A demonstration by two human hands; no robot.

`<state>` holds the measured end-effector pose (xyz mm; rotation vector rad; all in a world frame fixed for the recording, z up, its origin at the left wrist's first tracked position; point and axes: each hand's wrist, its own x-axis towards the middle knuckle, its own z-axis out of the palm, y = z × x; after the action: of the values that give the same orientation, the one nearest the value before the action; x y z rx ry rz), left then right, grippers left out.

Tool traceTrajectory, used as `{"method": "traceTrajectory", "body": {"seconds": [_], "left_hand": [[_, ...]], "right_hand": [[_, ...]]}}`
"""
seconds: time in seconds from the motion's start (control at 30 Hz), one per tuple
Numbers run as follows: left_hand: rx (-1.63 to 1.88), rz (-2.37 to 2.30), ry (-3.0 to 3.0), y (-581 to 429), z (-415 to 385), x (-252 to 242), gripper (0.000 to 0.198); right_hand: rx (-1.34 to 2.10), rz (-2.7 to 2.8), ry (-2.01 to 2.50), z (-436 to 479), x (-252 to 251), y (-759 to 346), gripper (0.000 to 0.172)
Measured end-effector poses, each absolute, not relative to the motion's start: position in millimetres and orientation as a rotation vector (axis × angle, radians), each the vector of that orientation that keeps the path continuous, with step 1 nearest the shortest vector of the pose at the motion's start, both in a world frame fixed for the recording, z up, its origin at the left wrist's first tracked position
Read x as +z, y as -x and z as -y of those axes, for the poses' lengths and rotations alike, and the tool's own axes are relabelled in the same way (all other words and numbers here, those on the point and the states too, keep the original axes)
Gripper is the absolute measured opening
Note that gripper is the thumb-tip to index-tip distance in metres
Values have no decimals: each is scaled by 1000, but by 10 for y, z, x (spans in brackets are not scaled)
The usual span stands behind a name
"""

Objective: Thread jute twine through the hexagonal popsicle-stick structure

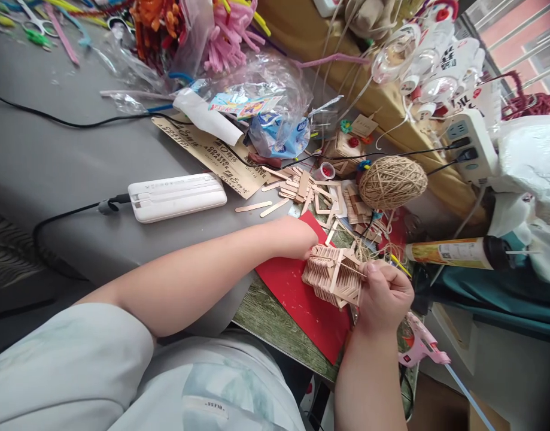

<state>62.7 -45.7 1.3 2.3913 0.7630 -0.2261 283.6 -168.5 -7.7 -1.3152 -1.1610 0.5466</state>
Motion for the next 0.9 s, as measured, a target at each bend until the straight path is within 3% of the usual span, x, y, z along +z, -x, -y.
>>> {"method": "traceTrajectory", "body": {"seconds": [0.9], "left_hand": [[-152, -828, -2382, -635, 447, -55, 36]], "right_hand": [[607, 1131, 1334, 1704, -100, -2920, 51]]}}
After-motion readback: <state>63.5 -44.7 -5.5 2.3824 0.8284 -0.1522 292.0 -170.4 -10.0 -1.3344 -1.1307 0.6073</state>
